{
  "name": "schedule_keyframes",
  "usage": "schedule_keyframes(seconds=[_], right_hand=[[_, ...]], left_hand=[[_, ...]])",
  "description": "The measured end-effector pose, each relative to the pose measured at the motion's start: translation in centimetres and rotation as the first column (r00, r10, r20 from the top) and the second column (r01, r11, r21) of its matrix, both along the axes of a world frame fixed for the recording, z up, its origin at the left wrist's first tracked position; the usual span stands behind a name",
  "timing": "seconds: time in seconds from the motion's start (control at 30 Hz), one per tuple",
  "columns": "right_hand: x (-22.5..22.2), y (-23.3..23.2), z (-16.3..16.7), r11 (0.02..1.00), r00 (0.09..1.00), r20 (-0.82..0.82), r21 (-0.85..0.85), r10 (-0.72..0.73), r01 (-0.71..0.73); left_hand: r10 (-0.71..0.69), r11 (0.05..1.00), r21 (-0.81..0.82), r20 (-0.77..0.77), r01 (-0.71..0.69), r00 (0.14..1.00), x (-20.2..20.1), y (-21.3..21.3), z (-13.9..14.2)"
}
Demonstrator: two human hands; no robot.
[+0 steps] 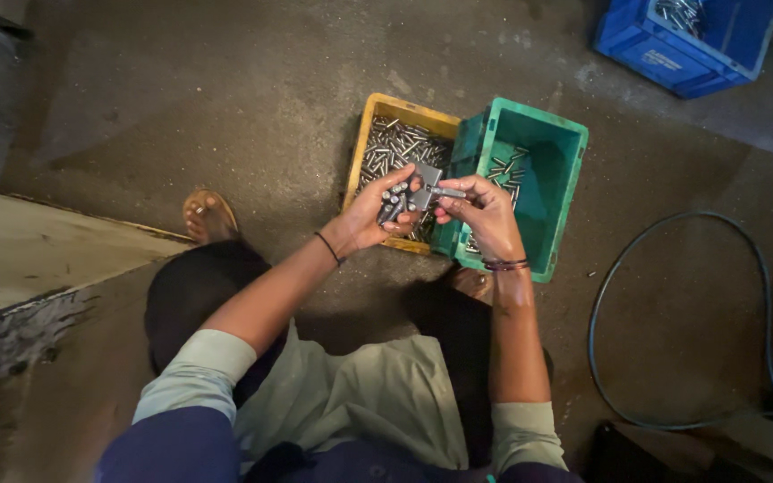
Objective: The person sits on the floor and repeatedly picks small metal parts from a yellow bin, briefly inspects them, and places them into a green bin. The process continues throughout the clip with consistent hand movements and no visible tools.
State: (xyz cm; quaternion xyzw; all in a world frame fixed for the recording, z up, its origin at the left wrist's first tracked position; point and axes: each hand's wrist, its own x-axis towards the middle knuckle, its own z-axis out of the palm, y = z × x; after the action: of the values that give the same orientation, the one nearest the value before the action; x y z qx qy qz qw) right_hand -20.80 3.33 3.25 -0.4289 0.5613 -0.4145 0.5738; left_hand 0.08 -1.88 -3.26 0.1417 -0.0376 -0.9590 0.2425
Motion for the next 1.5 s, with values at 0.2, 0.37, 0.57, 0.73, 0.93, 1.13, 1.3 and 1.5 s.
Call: schedule_keyframes(seconds=[0.2, 0.37, 0.57, 0.73, 0.93, 1.13, 1.3, 1.5], right_hand=[[0.0, 0.1, -0.4, 1.000, 0.998, 0.057, 0.014, 0.009, -0.010], [0.0, -0.1, -0.9, 1.000, 0.999, 0.037, 0.002, 0.018, -0.018], [-0.5, -0.4, 1.0, 0.997, 0.998, -0.060, -0.081, -0.020, 0.015], [-0.5, -0.1, 2.2, 0.963, 0.957, -0.285, -0.269, -0.062, -0.018], [0.0, -0.2, 0.6, 0.993, 0.976, 0.208, -0.084, -0.063, 0.082], [0.4, -0.3, -0.8, 0.991, 0.961, 0.258, -0.059, -0.101, 0.120], [0.6, -0.5, -0.9, 0.992, 0.956, 0.271, -0.019, -0.115, 0.124], [0.5, -0.3, -1.5, 0.994, 0.941, 0.321, -0.003, -0.103, 0.110]], left_hand=[[0.000, 0.999, -0.050, 0.021, 0.001, 1.000, -0.1, 0.0, 0.4], [-0.028, 0.997, -0.075, 0.037, 0.030, 0.999, -0.2, 0.0, 0.7], [0.043, 0.997, -0.058, 0.009, -0.043, 0.999, -0.2, -0.3, 0.8], [0.081, 0.997, -0.010, 0.022, -0.081, 0.996, -0.2, -0.6, 0.7], [0.074, 0.997, -0.024, 0.046, -0.073, 0.996, -0.5, -0.4, 0.9], [0.057, 0.998, -0.043, 0.049, -0.055, 0.997, -0.3, -0.4, 0.9], [0.075, 0.996, -0.053, 0.026, -0.073, 0.997, -0.3, -0.4, 0.8], [0.064, 0.995, -0.075, 0.045, -0.061, 0.997, -0.3, -0.3, 1.5]])
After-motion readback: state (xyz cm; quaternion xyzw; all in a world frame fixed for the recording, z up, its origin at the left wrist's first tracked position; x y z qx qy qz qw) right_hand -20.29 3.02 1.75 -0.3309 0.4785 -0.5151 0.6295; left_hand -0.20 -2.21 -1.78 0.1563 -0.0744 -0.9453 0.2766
